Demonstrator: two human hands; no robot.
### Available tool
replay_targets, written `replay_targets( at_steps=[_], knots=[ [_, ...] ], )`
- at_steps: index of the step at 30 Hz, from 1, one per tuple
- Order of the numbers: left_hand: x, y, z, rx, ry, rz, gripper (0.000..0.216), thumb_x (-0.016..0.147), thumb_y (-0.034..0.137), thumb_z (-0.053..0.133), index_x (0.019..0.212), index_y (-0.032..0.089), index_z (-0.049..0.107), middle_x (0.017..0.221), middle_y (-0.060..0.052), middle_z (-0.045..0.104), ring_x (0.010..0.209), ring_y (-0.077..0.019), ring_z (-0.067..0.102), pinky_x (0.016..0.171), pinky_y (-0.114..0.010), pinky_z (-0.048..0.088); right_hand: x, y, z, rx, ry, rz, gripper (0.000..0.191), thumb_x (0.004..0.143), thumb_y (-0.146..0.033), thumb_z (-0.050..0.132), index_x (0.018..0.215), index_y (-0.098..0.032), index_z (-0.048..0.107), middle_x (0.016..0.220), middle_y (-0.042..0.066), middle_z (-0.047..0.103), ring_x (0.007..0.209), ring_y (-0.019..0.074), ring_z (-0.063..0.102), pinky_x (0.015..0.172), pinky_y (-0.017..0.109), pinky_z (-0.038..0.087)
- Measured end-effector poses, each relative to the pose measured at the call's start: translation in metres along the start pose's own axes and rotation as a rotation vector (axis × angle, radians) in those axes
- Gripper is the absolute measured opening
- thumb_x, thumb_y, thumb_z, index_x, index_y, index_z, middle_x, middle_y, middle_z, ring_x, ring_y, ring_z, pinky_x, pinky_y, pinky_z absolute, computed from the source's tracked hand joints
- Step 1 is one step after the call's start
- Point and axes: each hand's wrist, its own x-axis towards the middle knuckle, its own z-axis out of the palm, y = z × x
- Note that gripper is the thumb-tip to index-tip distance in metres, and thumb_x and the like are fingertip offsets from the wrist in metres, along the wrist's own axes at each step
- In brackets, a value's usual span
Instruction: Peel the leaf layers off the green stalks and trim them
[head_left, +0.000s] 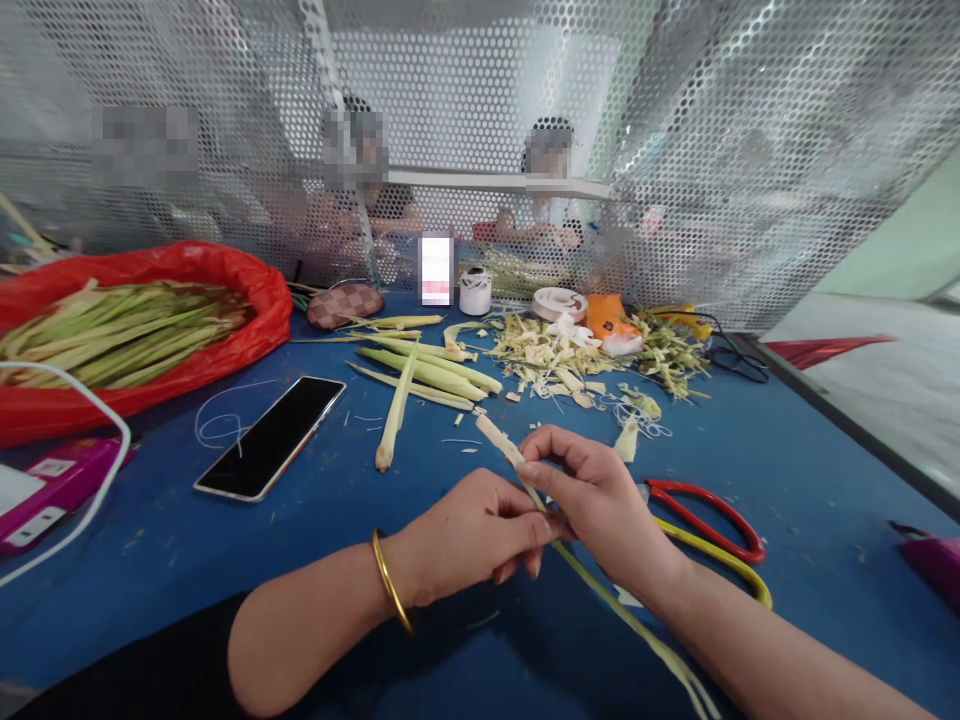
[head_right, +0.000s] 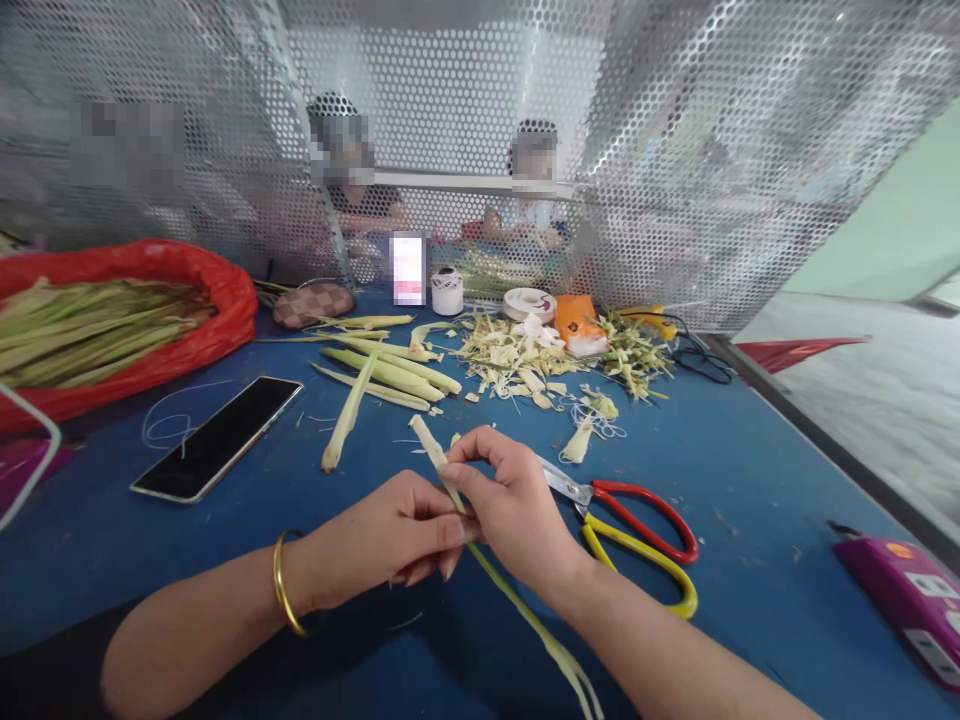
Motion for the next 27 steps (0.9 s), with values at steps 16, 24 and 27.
replay_targets(
  at_steps=[16,24,27],
  knots=[
    [0.008,-0.001,-0.012,-0.545,0.165,0.059,0.034,0.083,0.044,0.059,0.091,0.012,0.069,0.074,-0.006,0.069,0.056,-0.0096,0.060,0.055,-0.020,0.044,0.012,-0.014,-0.041,-0.400,0.052,-0.206,0.039,0.089,-0.048,0.049,0.067,-0.019,0.063,0.066,0.001,0.057,0.065,0.0149,0.050,0.057,0.026,0.038],
    [0.009,0.000,-0.008,-0.447,0.323,0.082,0.036,0.062,0.041,0.081,0.075,0.011,0.066,0.062,-0.001,0.063,0.051,-0.0088,0.055,0.051,-0.021,0.043,0.005,-0.009,-0.033,-0.375,-0.371,-0.048,0.026,0.084,-0.036,0.059,0.063,-0.019,0.060,0.060,-0.003,0.051,0.057,0.0112,0.040,0.052,0.024,0.031],
    [0.011,-0.001,-0.005,-0.457,0.389,0.114,0.033,0.062,0.038,0.081,0.075,0.011,0.067,0.059,0.000,0.062,0.052,-0.0084,0.054,0.054,-0.021,0.044,0.006,-0.007,-0.031,-0.438,-0.350,-0.132,0.029,0.086,-0.034,0.057,0.061,-0.019,0.060,0.059,-0.003,0.051,0.058,0.0114,0.042,0.055,0.024,0.033]
  ],
)
